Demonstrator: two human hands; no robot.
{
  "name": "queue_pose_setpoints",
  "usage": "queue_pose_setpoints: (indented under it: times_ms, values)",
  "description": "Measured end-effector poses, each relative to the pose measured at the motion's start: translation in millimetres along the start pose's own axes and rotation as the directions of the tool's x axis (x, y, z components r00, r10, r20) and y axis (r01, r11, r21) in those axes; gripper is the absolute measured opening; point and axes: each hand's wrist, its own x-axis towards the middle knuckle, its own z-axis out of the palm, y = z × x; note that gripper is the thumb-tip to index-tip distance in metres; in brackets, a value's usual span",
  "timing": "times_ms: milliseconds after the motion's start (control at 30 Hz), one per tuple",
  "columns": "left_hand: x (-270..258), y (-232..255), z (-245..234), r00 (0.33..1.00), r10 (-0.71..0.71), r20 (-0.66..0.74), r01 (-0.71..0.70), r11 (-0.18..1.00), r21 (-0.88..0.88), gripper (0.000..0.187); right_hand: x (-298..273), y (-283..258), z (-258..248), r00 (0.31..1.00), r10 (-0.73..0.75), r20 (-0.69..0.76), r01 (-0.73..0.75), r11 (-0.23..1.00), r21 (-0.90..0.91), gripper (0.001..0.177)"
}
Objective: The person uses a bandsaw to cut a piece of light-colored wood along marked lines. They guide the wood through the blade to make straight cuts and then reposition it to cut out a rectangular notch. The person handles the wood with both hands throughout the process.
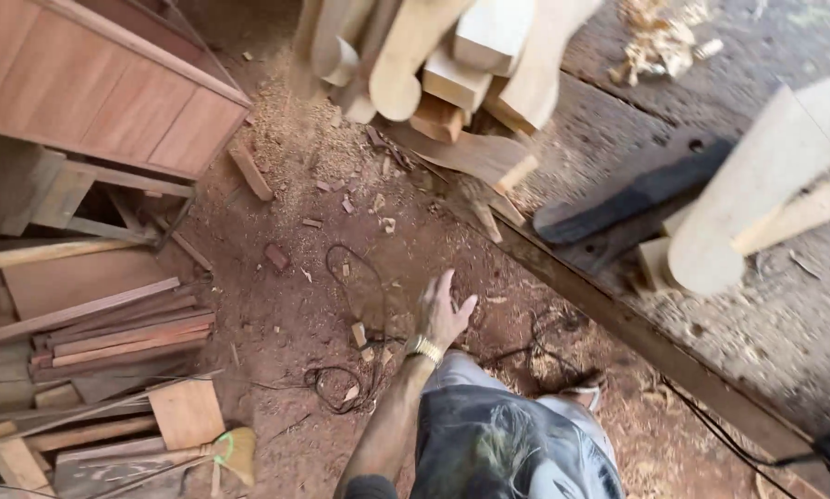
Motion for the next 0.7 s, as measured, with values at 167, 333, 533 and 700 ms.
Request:
queue_pose_setpoints:
  times_ms: [167,333,533,700]
  values:
    - [29,-97,1,0.992,-0.096,-0.083,0.077,0.975,-0.211,0.086,81,-170,212,0.99,-0.062,-0.124,0.051,0.995,-0.088,0.03]
    - [108,-145,-24,0.991,-0.035,-0.132,-0.003,0.961,-0.276,0.081,210,-326,437,0.828,-0.561,0.006,0.512,0.749,-0.42,0.064]
    - [92,-256,-109,0.976,0.198,0.095,-0.19,0.978,-0.081,0.074,421,-422,636,0.898,-0.439,0.024,0.421,0.842,-0.338,0.078]
    - [77,-429,-110,0.906,-0.322,0.274,0.39,0.888,-0.243,0.085,478,-493,798,0.924,-0.377,0.067,0.383,0.904,-0.191,0.078]
